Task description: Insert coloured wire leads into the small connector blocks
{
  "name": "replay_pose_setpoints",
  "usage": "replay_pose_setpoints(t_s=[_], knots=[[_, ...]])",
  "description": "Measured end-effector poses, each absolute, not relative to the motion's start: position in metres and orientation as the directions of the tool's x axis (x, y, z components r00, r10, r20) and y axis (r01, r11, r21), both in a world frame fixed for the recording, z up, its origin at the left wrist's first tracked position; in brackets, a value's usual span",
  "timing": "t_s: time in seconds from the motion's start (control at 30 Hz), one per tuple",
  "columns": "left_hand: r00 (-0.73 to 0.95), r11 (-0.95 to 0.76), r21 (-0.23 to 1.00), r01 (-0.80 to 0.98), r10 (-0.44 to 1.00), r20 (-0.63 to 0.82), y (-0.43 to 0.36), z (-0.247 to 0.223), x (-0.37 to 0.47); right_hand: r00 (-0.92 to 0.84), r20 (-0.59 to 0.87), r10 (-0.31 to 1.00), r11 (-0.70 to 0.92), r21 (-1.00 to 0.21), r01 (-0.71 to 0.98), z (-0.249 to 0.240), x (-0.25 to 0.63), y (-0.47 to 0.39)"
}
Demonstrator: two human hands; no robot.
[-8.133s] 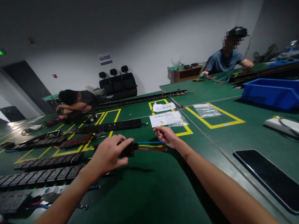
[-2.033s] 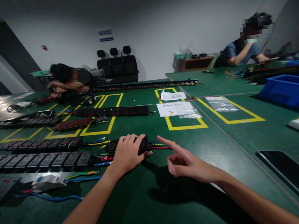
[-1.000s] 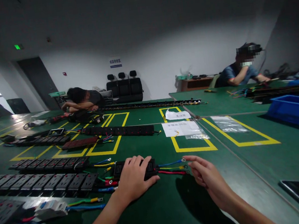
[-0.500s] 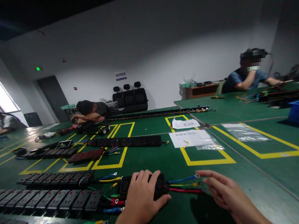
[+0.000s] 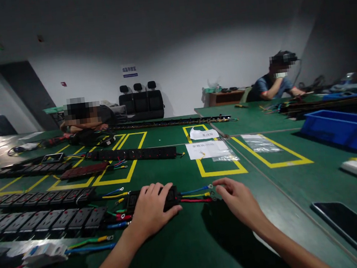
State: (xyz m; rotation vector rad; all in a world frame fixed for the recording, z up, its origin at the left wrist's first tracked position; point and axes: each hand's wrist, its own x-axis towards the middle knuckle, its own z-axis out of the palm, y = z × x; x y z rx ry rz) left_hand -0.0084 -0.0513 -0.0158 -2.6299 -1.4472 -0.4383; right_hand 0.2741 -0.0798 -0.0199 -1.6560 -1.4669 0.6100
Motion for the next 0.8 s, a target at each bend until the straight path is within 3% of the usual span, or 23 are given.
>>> replay_pose_setpoints(t_s=[0.2, 0.5, 0.67, 0.8], knots=[[0.510, -0.541, 0.026, 0.840, 0.806, 0.299, -0.052, -0.012, -0.008, 0.179, 0.222, 0.958, 0.019, -0.676, 0.737, -0.020, 0.276, -0.080], [0.520, -0.553, 0.031, 0.833, 0.801, 0.297, -0.051, -0.012, -0.008, 0.160, 0.310, 0.937, 0.120, -0.716, 0.688, -0.013, 0.266, -0.089], [0.519, -0.551, 0.041, 0.833, 0.806, 0.286, -0.053, -0.010, -0.008, 0.222, 0.283, 0.933, 0.049, -0.711, 0.701, -0.019, 0.271, -0.088], [0.518, -0.550, 0.041, 0.834, 0.807, 0.284, -0.053, -0.009, -0.007, 0.175, 0.234, 0.956, 0.042, -0.702, 0.711, -0.023, 0.271, -0.086]])
